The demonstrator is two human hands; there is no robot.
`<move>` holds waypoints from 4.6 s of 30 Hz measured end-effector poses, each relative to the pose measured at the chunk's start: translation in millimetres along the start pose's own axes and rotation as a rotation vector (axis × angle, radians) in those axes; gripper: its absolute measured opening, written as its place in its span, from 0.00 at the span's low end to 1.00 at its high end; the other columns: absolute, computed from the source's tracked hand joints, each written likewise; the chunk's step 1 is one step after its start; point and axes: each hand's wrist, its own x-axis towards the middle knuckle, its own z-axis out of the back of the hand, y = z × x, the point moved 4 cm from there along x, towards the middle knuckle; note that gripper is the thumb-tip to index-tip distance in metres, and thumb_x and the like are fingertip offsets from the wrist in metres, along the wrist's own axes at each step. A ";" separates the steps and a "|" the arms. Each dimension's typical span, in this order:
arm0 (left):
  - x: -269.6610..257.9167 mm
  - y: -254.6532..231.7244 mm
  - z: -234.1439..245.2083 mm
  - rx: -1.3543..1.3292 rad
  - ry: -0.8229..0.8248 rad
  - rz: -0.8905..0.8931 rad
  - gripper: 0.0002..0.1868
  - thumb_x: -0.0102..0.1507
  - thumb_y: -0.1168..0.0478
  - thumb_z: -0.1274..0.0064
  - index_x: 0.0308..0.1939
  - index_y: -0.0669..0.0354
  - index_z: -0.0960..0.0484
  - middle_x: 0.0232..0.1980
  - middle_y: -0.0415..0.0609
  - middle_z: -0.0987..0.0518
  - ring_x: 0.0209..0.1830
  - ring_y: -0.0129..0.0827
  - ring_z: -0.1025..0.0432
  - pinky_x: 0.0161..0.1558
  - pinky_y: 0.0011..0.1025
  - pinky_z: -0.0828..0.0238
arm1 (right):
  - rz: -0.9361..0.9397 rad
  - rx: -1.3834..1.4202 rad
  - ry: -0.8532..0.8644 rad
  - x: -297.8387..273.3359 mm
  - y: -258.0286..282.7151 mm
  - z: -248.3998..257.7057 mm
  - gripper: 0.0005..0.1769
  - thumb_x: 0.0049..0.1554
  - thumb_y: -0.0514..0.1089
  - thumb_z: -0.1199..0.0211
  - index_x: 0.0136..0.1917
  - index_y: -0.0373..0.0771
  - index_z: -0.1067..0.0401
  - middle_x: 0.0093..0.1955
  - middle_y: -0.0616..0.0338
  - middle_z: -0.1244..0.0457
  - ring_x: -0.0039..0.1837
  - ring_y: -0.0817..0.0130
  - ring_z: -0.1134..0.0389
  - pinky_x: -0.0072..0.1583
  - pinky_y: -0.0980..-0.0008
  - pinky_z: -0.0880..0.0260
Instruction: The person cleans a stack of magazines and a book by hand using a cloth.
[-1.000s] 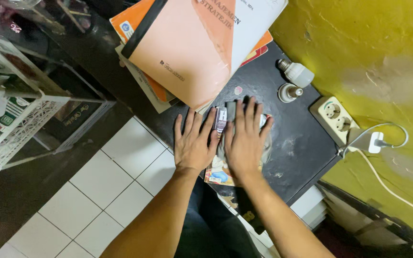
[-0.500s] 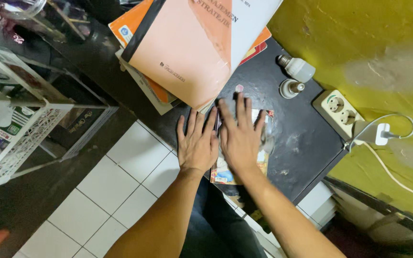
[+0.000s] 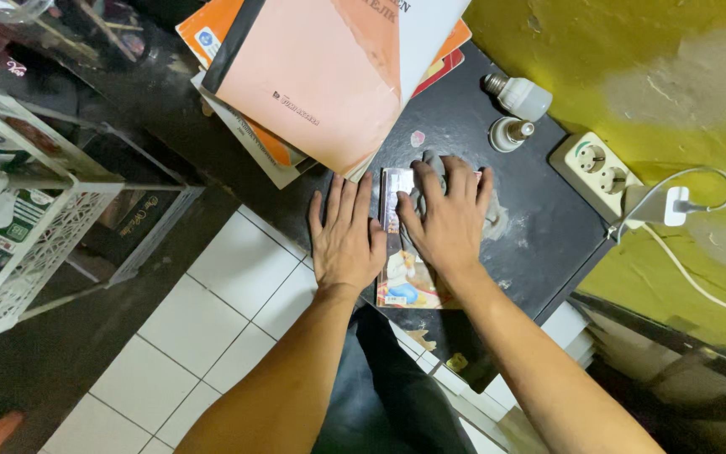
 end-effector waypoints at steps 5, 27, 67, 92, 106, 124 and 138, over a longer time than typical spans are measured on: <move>-1.2 2.6 1.5 -0.045 0.010 -0.008 0.39 0.62 0.49 0.50 0.75 0.60 0.38 0.76 0.54 0.36 0.81 0.46 0.49 0.77 0.54 0.62 | -0.132 -0.119 -0.146 -24.9 -31.6 1.3 0.19 0.64 0.52 0.37 0.65 0.43 0.27 0.64 0.44 0.41 0.68 0.47 0.41 0.71 0.41 0.50; -7.1 6.8 -6.7 0.068 -0.061 -0.041 0.33 0.64 0.55 0.54 0.75 0.52 0.33 0.80 0.50 0.39 0.83 0.42 0.51 0.77 0.52 0.61 | 0.076 0.023 0.178 -57.8 20.8 -10.0 0.35 0.65 0.50 0.49 0.82 0.40 0.47 0.84 0.48 0.54 0.83 0.43 0.55 0.79 0.36 0.61; -4.1 2.6 -4.6 0.002 -0.027 -0.020 0.34 0.62 0.55 0.55 0.74 0.54 0.33 0.77 0.53 0.37 0.82 0.44 0.50 0.76 0.54 0.61 | 0.176 0.043 0.138 -62.0 27.4 1.1 0.32 0.61 0.47 0.47 0.78 0.42 0.42 0.81 0.48 0.49 0.81 0.43 0.51 0.77 0.38 0.58; -2.8 2.1 -6.8 -0.022 -0.019 -0.035 0.34 0.61 0.55 0.55 0.73 0.56 0.33 0.80 0.53 0.41 0.83 0.45 0.52 0.76 0.56 0.62 | -0.010 0.009 0.038 -44.5 -11.7 10.4 0.33 0.62 0.44 0.46 0.80 0.41 0.43 0.81 0.49 0.48 0.81 0.45 0.50 0.76 0.38 0.57; -3.6 3.6 -2.8 -0.055 -0.042 -0.027 0.38 0.59 0.50 0.49 0.73 0.57 0.32 0.80 0.54 0.41 0.82 0.46 0.51 0.76 0.55 0.62 | -0.236 -0.114 -0.066 -46.2 -25.4 6.3 0.33 0.65 0.45 0.47 0.81 0.40 0.45 0.83 0.48 0.50 0.83 0.42 0.53 0.77 0.35 0.63; -4.8 0.3 2.4 -0.095 -0.049 -0.021 0.36 0.60 0.52 0.50 0.73 0.55 0.32 0.78 0.54 0.39 0.82 0.44 0.50 0.77 0.53 0.64 | 0.015 0.008 0.052 -65.1 19.6 6.5 0.32 0.62 0.47 0.47 0.79 0.42 0.43 0.81 0.48 0.49 0.82 0.43 0.53 0.77 0.37 0.60; 0.6 -4.7 8.6 -0.135 -0.039 -0.021 0.39 0.55 0.48 0.46 0.70 0.57 0.32 0.76 0.55 0.38 0.79 0.45 0.50 0.74 0.54 0.64 | 0.222 0.152 0.136 -52.4 19.2 15.6 0.33 0.60 0.47 0.45 0.77 0.41 0.42 0.80 0.50 0.47 0.79 0.45 0.50 0.76 0.39 0.57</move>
